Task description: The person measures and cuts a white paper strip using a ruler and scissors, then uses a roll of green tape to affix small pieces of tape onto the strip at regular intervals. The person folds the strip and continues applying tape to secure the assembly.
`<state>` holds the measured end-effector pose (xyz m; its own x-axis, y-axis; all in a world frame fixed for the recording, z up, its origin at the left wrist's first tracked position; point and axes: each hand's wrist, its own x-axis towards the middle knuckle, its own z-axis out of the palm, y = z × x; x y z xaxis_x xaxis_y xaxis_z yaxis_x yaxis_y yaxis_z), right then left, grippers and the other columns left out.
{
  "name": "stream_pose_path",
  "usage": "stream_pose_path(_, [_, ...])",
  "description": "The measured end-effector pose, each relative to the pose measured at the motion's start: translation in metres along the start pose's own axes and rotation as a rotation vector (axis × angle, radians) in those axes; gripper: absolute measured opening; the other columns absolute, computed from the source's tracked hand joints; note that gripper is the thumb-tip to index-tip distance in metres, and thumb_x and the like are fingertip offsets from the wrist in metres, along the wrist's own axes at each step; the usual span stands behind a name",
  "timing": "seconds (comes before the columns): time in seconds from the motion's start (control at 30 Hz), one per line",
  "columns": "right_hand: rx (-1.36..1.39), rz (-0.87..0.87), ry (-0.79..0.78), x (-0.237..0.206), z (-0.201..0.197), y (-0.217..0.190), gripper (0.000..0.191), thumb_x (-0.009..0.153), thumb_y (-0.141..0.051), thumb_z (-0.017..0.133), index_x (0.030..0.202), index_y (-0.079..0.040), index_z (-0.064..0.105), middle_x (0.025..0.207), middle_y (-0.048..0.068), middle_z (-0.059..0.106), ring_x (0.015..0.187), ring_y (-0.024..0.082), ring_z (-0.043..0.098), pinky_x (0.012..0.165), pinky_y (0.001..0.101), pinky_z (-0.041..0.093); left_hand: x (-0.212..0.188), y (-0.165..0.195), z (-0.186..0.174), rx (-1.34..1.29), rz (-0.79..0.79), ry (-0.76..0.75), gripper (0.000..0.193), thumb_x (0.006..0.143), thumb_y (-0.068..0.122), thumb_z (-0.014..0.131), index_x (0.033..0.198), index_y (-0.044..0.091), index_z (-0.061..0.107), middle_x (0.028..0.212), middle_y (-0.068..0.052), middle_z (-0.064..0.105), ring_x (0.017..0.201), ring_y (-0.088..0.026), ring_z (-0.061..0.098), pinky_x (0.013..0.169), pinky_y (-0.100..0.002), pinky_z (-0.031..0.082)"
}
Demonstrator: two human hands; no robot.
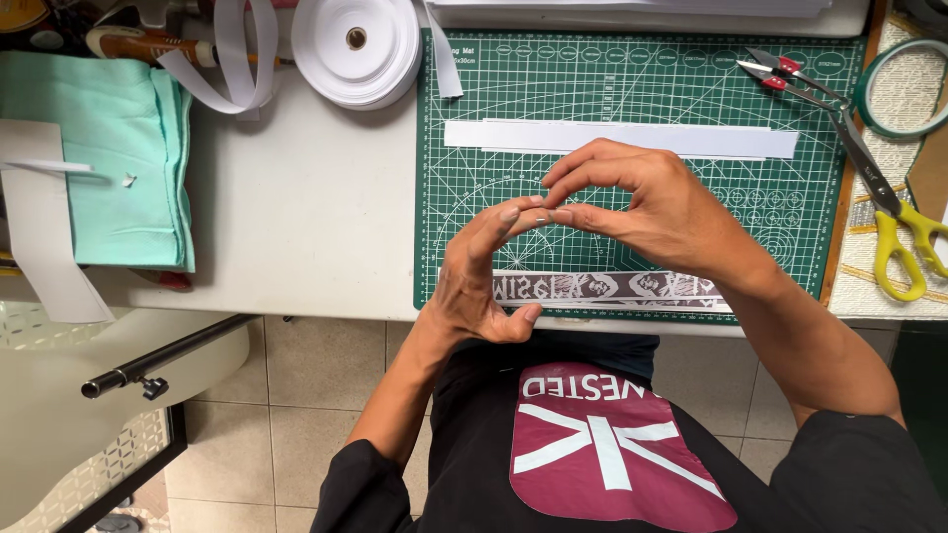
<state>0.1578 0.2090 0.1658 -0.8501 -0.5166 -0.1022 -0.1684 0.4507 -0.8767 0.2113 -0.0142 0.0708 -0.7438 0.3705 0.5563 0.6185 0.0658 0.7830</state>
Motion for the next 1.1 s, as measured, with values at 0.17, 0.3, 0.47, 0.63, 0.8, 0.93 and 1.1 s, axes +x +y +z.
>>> stream_pose_path(0.17, [-0.020, 0.008, -0.003, -0.002, 0.000, 0.006, 0.016, 0.090, -0.022, 0.075, 0.099, -0.009, 0.077, 0.114, 0.006, 0.073, 0.103, 0.020, 0.072, 0.088, 0.0345, 0.058, -0.004, 0.000, 0.003, 0.001, -0.005, -0.001, 0.088, 0.094, 0.047, 0.063, 0.163, 0.020, 0.016, 0.135, -0.017, 0.067, 0.129, -0.034, 0.064, 0.112, -0.046, 0.055])
stream_pose_path(0.3, [-0.041, 0.004, -0.018, -0.002, 0.000, 0.007, 0.015, 0.090, -0.021, 0.075, 0.098, -0.008, 0.077, 0.113, 0.006, 0.074, 0.102, 0.020, 0.072, 0.087, 0.0345, 0.058, -0.007, -0.003, 0.004, 0.015, -0.012, -0.008, 0.088, 0.094, 0.046, 0.064, 0.163, 0.019, 0.016, 0.136, -0.016, 0.067, 0.130, -0.034, 0.064, 0.112, -0.045, 0.055])
stream_pose_path(0.47, [-0.092, -0.033, -0.015, 0.000, 0.001, 0.006, 0.014, 0.091, -0.021, 0.074, 0.098, -0.008, 0.074, 0.113, 0.006, 0.074, 0.102, 0.020, 0.073, 0.085, 0.0344, 0.058, -0.009, -0.008, 0.006, 0.009, -0.032, -0.008, 0.090, 0.092, 0.046, 0.065, 0.162, 0.018, 0.016, 0.136, -0.016, 0.067, 0.129, -0.034, 0.064, 0.112, -0.045, 0.056])
stream_pose_path(0.63, [-0.114, -0.034, 0.005, 0.000, 0.001, 0.005, 0.014, 0.091, -0.020, 0.074, 0.097, -0.008, 0.072, 0.115, 0.007, 0.073, 0.099, 0.020, 0.072, 0.083, 0.0351, 0.059, -0.011, -0.009, 0.006, 0.023, -0.064, -0.016, 0.089, 0.095, 0.046, 0.061, 0.164, 0.019, 0.011, 0.140, -0.018, 0.065, 0.128, -0.034, 0.066, 0.110, -0.045, 0.057])
stream_pose_path(0.8, [-0.140, -0.151, 0.059, 0.006, -0.008, 0.015, 0.009, 0.098, -0.016, 0.073, 0.100, -0.008, 0.071, 0.122, 0.009, 0.071, 0.114, 0.023, 0.069, 0.097, 0.0387, 0.056, -0.007, -0.019, 0.000, 0.027, -0.186, 0.009, 0.083, 0.105, 0.046, 0.050, 0.166, 0.017, 0.001, 0.143, -0.017, 0.063, 0.125, -0.030, 0.069, 0.109, -0.043, 0.059])
stream_pose_path(0.93, [-0.138, 0.036, 0.090, 0.033, -0.017, 0.036, 0.017, 0.097, -0.021, 0.073, 0.105, -0.006, 0.073, 0.116, 0.008, 0.071, 0.101, 0.018, 0.070, 0.079, 0.0341, 0.055, -0.005, -0.027, -0.010, 0.241, -0.245, 0.033, 0.073, 0.111, 0.044, 0.044, 0.162, 0.015, 0.001, 0.143, -0.013, 0.063, 0.130, -0.029, 0.064, 0.120, -0.049, 0.045])
stream_pose_path(1.1, [-0.160, 0.074, 0.009, 0.069, -0.012, 0.054, 0.024, 0.098, -0.028, 0.073, 0.105, -0.004, 0.074, 0.105, 0.009, 0.072, 0.093, 0.019, 0.069, 0.074, 0.0337, 0.053, -0.003, -0.023, -0.003, 0.413, -0.278, -0.023, 0.069, 0.108, 0.045, 0.040, 0.163, 0.011, 0.016, 0.148, -0.011, 0.059, 0.138, -0.027, 0.054, 0.117, -0.044, 0.039])
